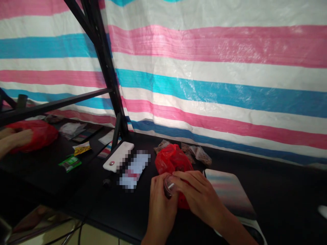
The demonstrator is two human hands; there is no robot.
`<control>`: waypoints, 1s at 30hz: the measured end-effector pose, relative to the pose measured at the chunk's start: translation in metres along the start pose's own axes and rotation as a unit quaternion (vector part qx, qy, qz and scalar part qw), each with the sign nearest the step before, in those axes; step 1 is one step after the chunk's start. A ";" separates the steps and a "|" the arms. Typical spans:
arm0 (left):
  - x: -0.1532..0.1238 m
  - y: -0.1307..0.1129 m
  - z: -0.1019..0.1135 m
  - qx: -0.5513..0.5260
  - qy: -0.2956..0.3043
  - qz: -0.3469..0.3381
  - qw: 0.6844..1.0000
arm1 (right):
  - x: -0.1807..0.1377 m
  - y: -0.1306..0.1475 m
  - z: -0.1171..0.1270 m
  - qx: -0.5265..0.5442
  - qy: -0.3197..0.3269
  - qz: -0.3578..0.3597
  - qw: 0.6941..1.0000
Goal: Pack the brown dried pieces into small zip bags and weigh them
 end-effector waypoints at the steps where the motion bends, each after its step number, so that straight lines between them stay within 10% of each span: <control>1: 0.001 0.000 0.000 0.000 0.002 0.002 1.000 | 0.000 -0.002 0.001 -0.003 0.001 -0.009 1.000; 17: -0.001 -0.014 0.011 0.040 -0.035 -0.027 0.998 | -0.004 -0.041 0.012 0.068 -0.092 -0.184 0.976; 30: -0.029 -0.010 0.007 0.071 -0.038 0.191 0.978 | -0.010 -0.065 -0.009 0.083 0.044 -0.324 0.941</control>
Point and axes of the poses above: each hand's wrist, its own x-axis towards the middle knuckle, its own z-axis out of the back of the hand, y = z × x, the point moved 4 cm from there along x, towards the middle knuckle, and after that the axes turned 3 degrees about x, right-handed, at the moved point
